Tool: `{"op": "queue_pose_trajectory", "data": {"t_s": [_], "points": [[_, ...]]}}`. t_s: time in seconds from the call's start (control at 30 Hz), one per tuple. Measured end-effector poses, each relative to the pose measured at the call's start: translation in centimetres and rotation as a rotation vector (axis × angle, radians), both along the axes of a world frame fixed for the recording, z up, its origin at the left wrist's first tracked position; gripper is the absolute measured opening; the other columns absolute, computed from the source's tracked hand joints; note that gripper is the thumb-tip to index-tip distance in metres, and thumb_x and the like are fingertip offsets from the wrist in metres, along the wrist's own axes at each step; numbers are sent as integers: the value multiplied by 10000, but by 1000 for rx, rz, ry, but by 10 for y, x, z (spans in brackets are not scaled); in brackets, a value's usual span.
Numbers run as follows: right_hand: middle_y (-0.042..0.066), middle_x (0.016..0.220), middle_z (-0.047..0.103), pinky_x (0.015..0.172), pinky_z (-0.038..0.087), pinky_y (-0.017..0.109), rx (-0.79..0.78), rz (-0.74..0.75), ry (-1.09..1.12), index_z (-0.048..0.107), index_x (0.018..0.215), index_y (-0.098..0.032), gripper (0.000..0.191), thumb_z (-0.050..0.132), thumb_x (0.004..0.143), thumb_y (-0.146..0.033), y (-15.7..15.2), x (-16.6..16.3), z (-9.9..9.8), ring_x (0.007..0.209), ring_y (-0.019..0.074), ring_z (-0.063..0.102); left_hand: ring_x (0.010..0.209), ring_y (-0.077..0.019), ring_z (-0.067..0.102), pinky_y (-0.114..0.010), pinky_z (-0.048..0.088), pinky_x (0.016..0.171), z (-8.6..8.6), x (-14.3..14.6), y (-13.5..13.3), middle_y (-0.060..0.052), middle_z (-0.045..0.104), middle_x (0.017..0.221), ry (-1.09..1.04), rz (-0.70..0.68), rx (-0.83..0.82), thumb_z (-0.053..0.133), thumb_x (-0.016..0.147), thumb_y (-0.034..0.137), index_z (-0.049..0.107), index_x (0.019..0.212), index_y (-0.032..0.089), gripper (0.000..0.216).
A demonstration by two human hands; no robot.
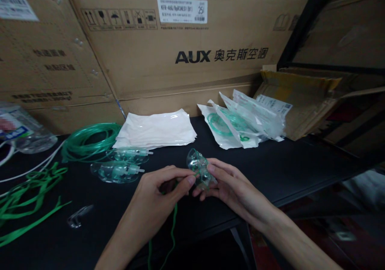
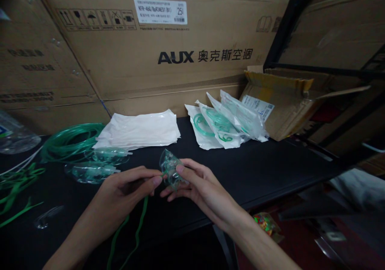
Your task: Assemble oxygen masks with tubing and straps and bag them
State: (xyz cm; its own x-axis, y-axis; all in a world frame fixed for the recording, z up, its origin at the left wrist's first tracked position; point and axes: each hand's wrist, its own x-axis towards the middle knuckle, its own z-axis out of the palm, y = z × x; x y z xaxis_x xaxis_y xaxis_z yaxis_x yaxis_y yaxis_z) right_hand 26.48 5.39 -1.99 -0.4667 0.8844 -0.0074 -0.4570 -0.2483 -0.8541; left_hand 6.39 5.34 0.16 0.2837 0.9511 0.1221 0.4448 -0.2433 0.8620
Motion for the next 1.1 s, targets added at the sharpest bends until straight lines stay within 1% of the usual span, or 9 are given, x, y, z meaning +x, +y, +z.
{"op": "queue_pose_trajectory", "data": {"t_s": [0.2,0.43,0.57,0.73,0.93,1.0,1.1], "points": [[80,956,717,765,564,288,5,5,-5,648,1115,-139,209,560,1012,-299,-1,0,0,854,177,721,654,-143,519,-281,346,598,-1,-2,1,15,629,719,56,-23,25,598,925,406,804,963,252,260],[53,932,707,698,528,257,50,-47,-80,658,1103,-172,196,624,976,-317,-2,-4,3,782,148,695,626,-133,472,-276,329,580,1,-3,1,31,569,684,101,-9,101,579,941,383,791,938,267,242],[43,944,694,653,513,251,111,-138,-139,669,1079,-184,216,667,946,-354,-3,-7,2,765,146,684,658,-134,498,-274,345,597,1,-5,1,27,601,728,96,-28,122,560,966,381,773,958,259,245],[50,965,697,638,519,266,163,-213,-188,659,1090,-191,259,693,924,-387,-2,-7,-4,764,161,690,638,-121,502,-259,348,579,1,-6,1,34,601,719,111,-40,192,562,977,369,762,932,264,231],[49,956,707,635,537,264,188,-233,-205,658,1097,-185,289,715,903,-392,-4,-7,-2,751,149,673,627,-111,523,-247,371,586,-1,-5,1,36,640,734,146,-81,253,580,977,317,762,913,263,200],[49,954,717,640,542,264,197,-229,-208,659,1095,-184,291,714,902,-394,-5,-7,0,755,149,674,671,-114,571,-239,407,621,-2,-5,3,31,676,775,109,-94,260,584,977,299,769,943,268,190],[45,942,735,690,549,273,220,-212,-225,678,1081,-186,278,707,906,-400,-6,-6,2,774,149,683,756,-127,635,-231,456,682,-4,-5,4,18,727,854,38,-119,249,587,975,276,777,1042,291,202]]}}
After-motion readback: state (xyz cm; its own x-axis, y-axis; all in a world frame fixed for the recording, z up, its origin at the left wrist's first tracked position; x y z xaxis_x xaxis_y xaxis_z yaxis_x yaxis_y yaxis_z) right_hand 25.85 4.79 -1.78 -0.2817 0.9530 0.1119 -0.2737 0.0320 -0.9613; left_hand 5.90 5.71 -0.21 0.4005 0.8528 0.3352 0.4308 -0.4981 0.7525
